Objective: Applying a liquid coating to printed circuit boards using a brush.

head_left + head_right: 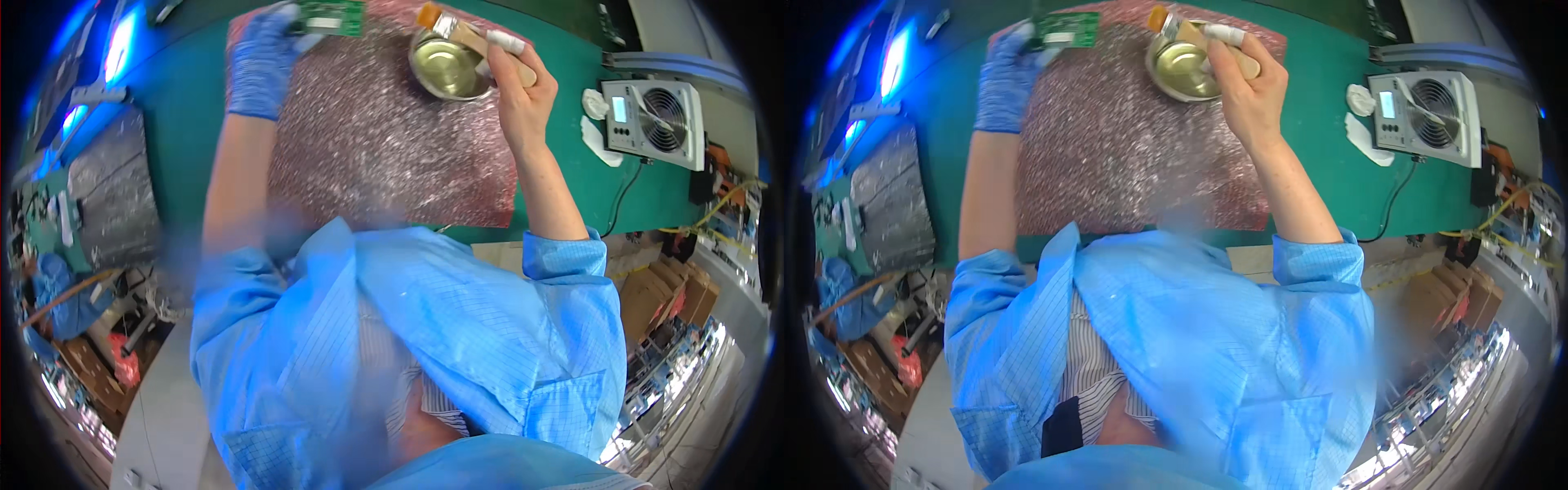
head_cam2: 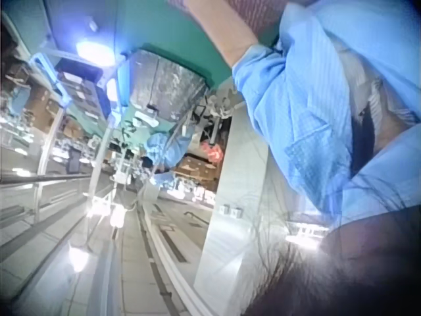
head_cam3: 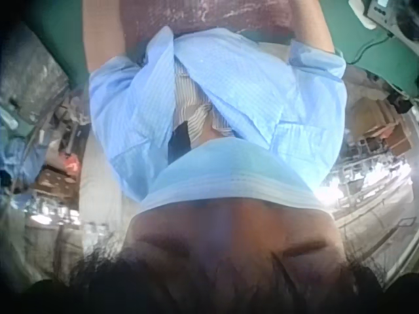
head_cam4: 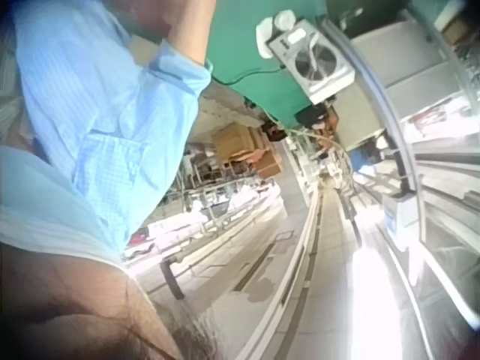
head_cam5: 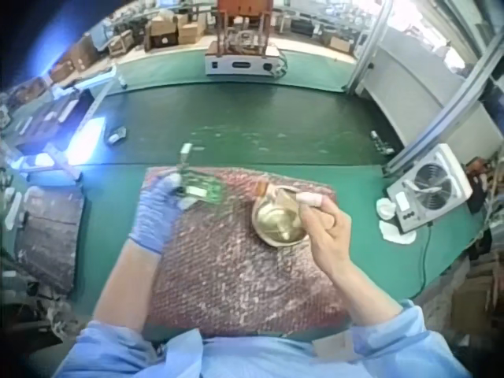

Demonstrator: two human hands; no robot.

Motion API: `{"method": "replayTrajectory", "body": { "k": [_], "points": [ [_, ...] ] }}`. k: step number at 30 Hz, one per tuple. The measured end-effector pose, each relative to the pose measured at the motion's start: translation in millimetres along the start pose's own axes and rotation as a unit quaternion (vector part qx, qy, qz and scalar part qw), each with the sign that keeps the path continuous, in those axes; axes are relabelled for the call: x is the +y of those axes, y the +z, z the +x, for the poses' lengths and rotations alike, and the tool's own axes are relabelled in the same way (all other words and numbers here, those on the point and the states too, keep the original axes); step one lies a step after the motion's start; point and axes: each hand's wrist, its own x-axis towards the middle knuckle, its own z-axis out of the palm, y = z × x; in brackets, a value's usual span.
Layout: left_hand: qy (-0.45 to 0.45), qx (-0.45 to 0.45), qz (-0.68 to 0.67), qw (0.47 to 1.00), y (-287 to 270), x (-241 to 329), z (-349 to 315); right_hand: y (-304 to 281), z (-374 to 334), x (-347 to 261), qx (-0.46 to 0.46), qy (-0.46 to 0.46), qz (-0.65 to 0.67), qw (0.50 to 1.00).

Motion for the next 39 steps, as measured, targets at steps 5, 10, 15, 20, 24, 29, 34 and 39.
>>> {"method": "replayTrajectory", "body": {
  "k": [5,10,15,20,24,29,34,39],
  "points": [
    [-0.006,0.186,0.175,0.967,-51,26,74,-65,74,54,0.029,-0.082,-0.071,0.994],
    [0.017,0.227,0.188,0.955,-146,38,144,-141,144,94,0.111,-0.13,-0.291,0.941],
    [0.185,0.183,0.731,0.631,-177,40,138,-218,210,132,0.151,-0.142,-0.586,0.784],
    [0.147,0.307,0.103,0.934,-108,35,116,-299,253,169,0.111,-0.125,-0.714,0.68],
    [0.161,0.305,0.245,0.906,-50,29,82,-299,266,177,0.098,-0.104,-0.744,0.653],
    [0.125,0.26,0.308,0.907,-22,18,66,-277,269,182,0.125,-0.077,-0.712,0.686],
    [0.178,0.126,0.435,0.874,33,1,61,-208,257,143,0.119,-0.092,-0.624,0.767],
    [0.059,-0.046,0.356,0.931,76,-28,37,-83,221,94,0.019,-0.232,-0.463,0.855]
  ]
}}
